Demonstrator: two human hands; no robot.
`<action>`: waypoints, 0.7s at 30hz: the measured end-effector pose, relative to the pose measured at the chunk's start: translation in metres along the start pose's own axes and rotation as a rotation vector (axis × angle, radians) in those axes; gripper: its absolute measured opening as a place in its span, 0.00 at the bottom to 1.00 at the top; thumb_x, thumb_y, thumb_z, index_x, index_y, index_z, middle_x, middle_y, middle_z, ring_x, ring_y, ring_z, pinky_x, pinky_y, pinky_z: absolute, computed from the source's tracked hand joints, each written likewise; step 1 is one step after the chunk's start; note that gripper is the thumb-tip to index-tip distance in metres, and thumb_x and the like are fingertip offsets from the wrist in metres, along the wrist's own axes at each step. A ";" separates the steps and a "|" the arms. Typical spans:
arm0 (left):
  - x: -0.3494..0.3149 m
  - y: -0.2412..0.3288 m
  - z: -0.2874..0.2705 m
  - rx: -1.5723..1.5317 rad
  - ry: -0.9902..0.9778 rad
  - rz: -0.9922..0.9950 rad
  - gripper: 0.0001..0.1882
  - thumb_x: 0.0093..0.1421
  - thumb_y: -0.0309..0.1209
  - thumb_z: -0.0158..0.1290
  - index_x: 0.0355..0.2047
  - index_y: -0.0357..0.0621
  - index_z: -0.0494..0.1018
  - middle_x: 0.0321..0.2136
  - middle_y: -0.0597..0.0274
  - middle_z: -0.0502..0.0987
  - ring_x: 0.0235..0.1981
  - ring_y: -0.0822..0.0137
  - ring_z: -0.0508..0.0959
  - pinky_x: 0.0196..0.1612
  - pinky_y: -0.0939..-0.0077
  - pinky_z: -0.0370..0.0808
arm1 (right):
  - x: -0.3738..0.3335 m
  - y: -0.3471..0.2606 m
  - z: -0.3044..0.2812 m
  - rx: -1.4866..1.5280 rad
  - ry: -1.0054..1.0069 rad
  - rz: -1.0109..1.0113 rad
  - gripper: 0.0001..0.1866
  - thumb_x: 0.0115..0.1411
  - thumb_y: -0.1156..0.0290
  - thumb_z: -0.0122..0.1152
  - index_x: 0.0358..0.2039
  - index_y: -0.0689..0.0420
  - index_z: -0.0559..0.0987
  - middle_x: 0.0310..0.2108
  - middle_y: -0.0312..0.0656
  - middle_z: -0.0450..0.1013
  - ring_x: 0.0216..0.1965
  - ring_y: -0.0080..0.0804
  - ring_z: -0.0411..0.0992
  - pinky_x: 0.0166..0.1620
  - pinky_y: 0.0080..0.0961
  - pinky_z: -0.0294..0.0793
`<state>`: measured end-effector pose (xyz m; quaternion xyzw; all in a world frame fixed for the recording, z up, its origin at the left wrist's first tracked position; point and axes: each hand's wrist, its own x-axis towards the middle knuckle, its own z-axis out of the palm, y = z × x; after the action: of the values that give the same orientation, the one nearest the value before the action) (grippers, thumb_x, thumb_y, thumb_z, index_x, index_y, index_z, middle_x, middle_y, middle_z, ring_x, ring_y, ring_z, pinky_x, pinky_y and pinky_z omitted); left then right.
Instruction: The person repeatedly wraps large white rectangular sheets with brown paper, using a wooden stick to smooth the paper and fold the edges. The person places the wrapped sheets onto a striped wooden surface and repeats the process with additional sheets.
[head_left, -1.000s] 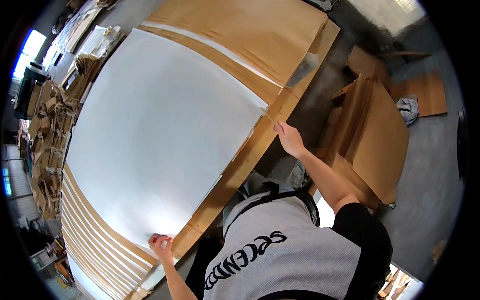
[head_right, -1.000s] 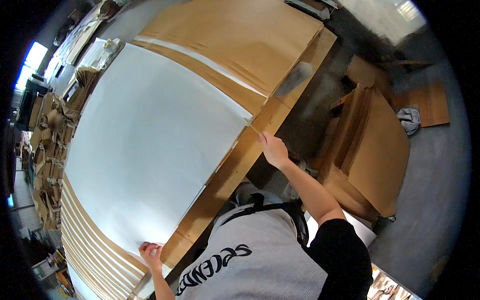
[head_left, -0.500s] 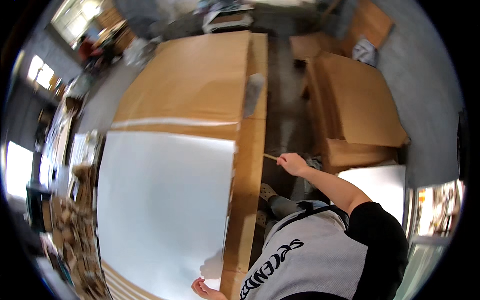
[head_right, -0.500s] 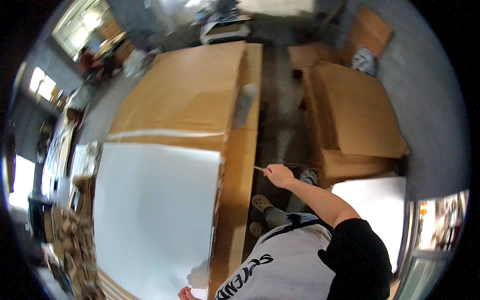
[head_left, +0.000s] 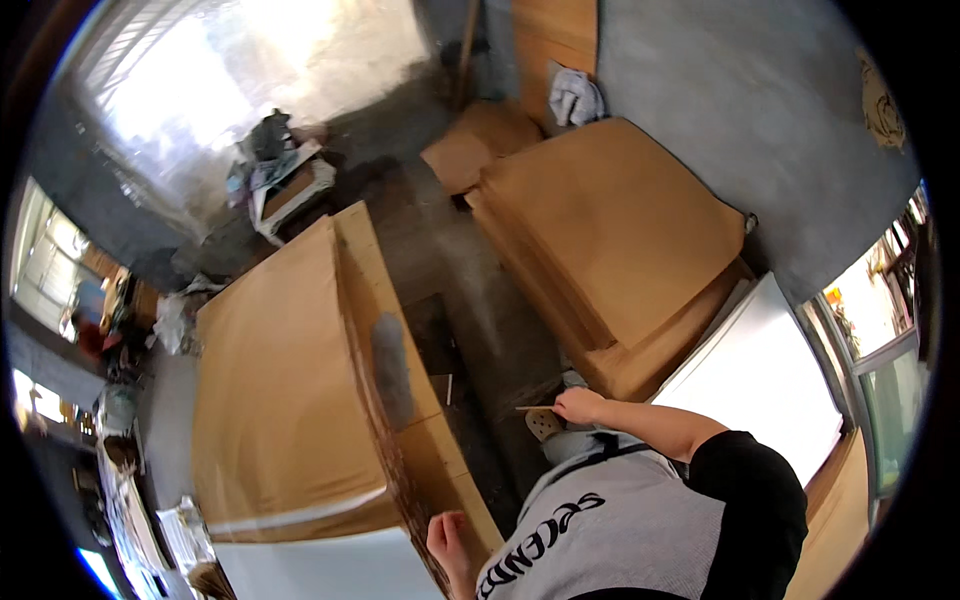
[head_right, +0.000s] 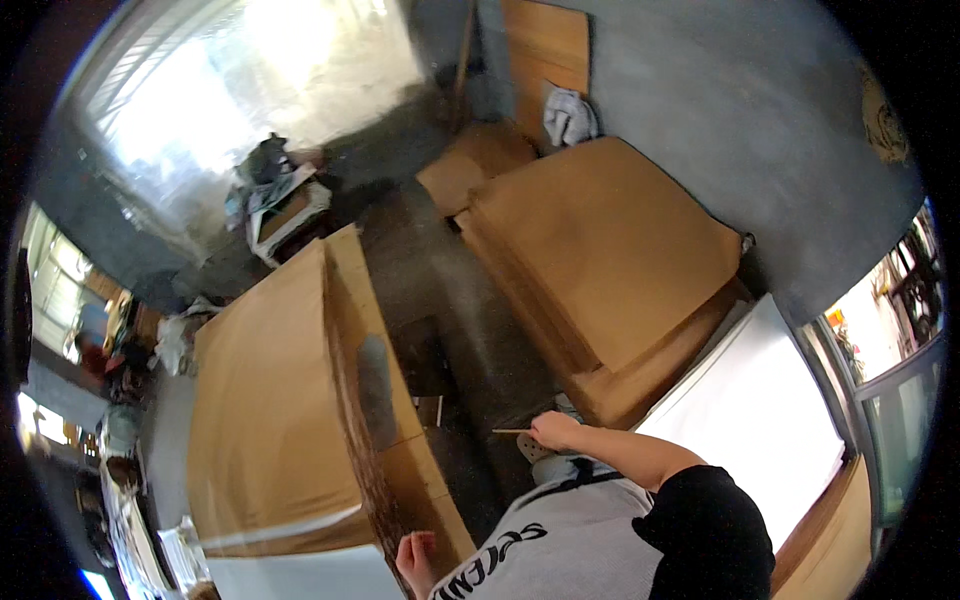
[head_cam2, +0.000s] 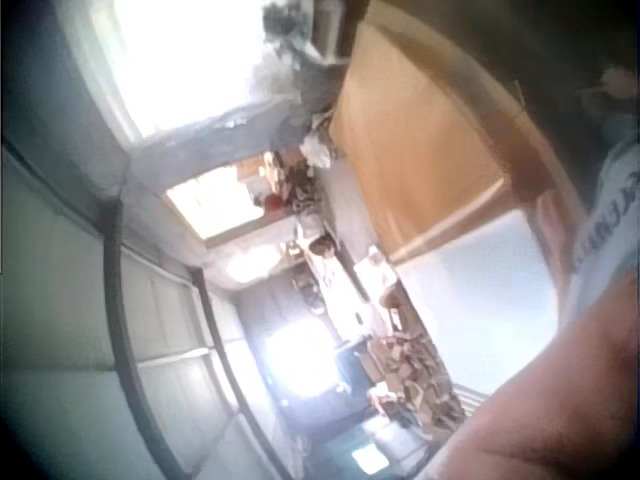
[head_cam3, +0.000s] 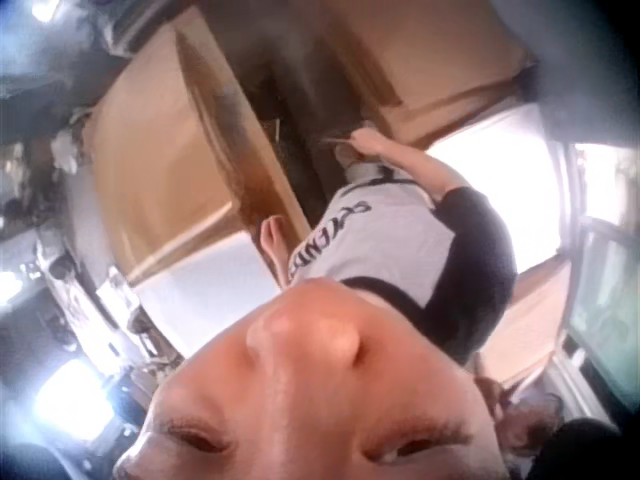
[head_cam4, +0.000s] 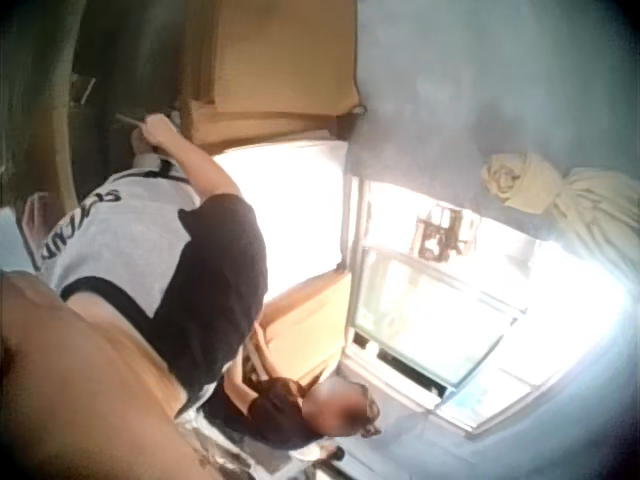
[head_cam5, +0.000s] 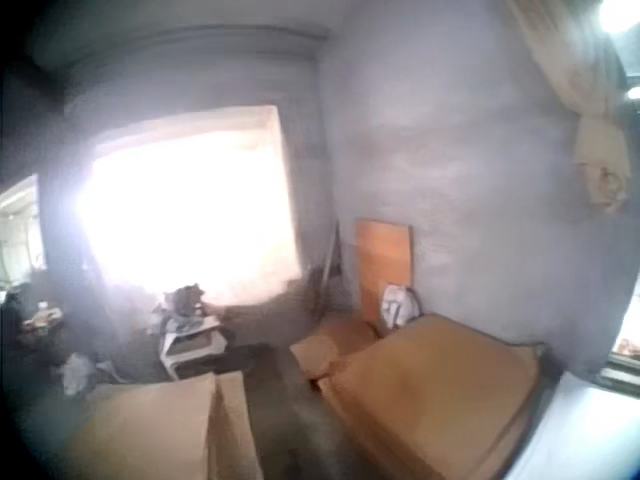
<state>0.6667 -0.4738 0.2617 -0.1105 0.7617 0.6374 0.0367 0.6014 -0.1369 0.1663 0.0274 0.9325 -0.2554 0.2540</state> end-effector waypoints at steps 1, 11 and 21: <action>0.020 -0.005 0.016 -0.016 -0.019 -0.075 0.10 0.58 0.30 0.45 0.24 0.37 0.71 0.20 0.64 0.71 0.24 0.71 0.69 0.28 0.79 0.67 | 0.005 0.014 -0.011 0.047 0.037 0.024 0.18 0.56 0.59 0.43 0.30 0.60 0.76 0.32 0.52 0.72 0.37 0.49 0.70 0.41 0.40 0.68; 0.213 0.044 0.136 0.010 -0.617 -0.180 0.09 0.60 0.29 0.45 0.34 0.36 0.71 0.28 0.64 0.74 0.29 0.75 0.72 0.34 0.84 0.68 | 0.067 0.057 -0.114 0.386 0.273 0.439 0.14 0.55 0.56 0.46 0.33 0.48 0.77 0.31 0.45 0.73 0.36 0.45 0.71 0.38 0.39 0.69; 0.414 0.071 0.198 0.232 -0.924 -0.199 0.10 0.60 0.31 0.46 0.36 0.37 0.71 0.30 0.64 0.74 0.31 0.75 0.72 0.36 0.83 0.69 | 0.187 0.083 -0.146 0.417 0.359 0.687 0.13 0.54 0.61 0.45 0.29 0.54 0.77 0.29 0.48 0.73 0.33 0.47 0.71 0.36 0.40 0.69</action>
<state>0.2317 -0.3189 0.2123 0.1167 0.7175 0.5241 0.4438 0.3869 -0.0084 0.1445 0.4302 0.8273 -0.3299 0.1474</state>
